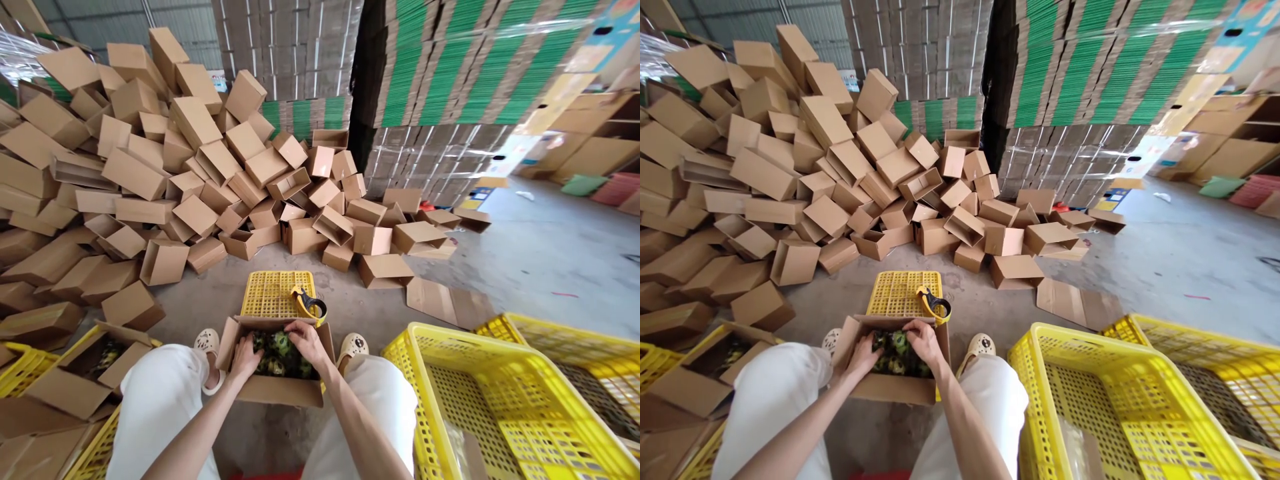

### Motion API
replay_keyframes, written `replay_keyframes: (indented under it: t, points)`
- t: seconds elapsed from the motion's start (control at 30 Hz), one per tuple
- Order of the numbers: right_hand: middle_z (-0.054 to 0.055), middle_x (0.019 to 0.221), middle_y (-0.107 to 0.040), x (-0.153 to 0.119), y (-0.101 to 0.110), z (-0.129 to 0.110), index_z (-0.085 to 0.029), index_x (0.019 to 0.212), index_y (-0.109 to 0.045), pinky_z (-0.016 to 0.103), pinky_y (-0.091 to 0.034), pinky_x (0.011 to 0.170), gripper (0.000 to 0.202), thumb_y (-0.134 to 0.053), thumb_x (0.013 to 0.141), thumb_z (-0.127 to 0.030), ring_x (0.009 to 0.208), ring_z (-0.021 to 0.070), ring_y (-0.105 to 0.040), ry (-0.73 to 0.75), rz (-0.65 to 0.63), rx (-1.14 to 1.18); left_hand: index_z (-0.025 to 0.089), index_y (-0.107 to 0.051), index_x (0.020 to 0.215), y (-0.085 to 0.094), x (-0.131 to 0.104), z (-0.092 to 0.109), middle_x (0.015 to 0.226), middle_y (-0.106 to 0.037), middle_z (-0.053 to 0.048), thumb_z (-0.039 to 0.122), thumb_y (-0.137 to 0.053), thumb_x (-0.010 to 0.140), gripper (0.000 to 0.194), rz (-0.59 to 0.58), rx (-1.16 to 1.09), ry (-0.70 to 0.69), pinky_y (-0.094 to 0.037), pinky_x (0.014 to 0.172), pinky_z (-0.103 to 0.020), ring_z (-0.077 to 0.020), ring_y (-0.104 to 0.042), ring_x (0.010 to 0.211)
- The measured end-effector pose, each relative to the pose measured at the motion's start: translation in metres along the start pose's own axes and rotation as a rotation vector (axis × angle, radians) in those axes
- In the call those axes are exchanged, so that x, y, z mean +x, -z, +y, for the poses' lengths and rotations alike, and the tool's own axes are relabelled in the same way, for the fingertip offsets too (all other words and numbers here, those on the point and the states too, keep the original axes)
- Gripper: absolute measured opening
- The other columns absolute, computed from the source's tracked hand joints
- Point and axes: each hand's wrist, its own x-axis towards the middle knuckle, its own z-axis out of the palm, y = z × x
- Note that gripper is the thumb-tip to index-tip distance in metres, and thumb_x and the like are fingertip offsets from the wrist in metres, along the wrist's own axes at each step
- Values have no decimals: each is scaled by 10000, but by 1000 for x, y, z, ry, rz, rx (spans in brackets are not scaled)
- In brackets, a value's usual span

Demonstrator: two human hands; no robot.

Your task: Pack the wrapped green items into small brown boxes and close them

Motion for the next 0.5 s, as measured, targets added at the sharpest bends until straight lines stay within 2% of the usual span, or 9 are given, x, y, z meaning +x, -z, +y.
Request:
replay_keyframes:
  t: [0.1, 0.2, 0.27, 0.33, 0.4, 0.5]
  points:
    - [55, 1067, -809, 2, 0, -6, -223, 833, -726, 334, -541, 882, 154, -630, 723, -274, 974, 242, -711, -32, 17, 190, 174, -603, 1389, 1, -1, 1, 1463, -612, -198, 269, -675, 909, 495, -13, 55, 32, -379, 1207, -432, -358, -575, 1417]
    - [55, 952, -794, 3, -1, -8, -224, 747, -673, 351, -552, 899, 147, -610, 746, -356, 942, 239, -727, -103, -12, 371, 193, -638, 1271, 1, -1, 3, 1445, -627, -172, 228, -682, 898, 378, -25, -5, 13, -398, 1189, -398, -327, -589, 1399]
    - [45, 853, -764, 3, -1, -7, -225, 710, -635, 368, -563, 930, 186, -608, 758, -403, 917, 237, -746, -150, -27, 453, 175, -616, 1269, 1, -1, 3, 1383, -669, -175, 206, -675, 902, 374, -30, -39, 5, -436, 1147, -363, -301, -631, 1346]
    - [42, 816, -751, 5, -1, -4, -223, 719, -633, 372, -573, 937, 198, -590, 768, -410, 905, 233, -758, -153, -23, 412, 149, -569, 1334, 3, 0, 2, 1382, -673, -193, 215, -685, 904, 450, -15, -58, 9, -459, 1116, -346, -291, -649, 1325]
    - [51, 834, -766, 7, -1, 0, -212, 756, -666, 350, -583, 895, 202, -543, 783, -370, 895, 223, -755, -111, -31, 252, 128, -528, 1396, 5, 0, 1, 1404, -663, -214, 236, -710, 896, 542, -7, -67, 11, -469, 1097, -348, -300, -658, 1313]
    - [44, 827, -775, 7, -4, 7, -199, 806, -727, 314, -571, 806, 210, -540, 772, -289, 832, 208, -731, -52, -70, 46, 143, -580, 1341, 8, 0, 0, 1283, -725, -185, 256, -724, 892, 485, -46, -53, -4, -484, 1050, -343, -305, -704, 1223]
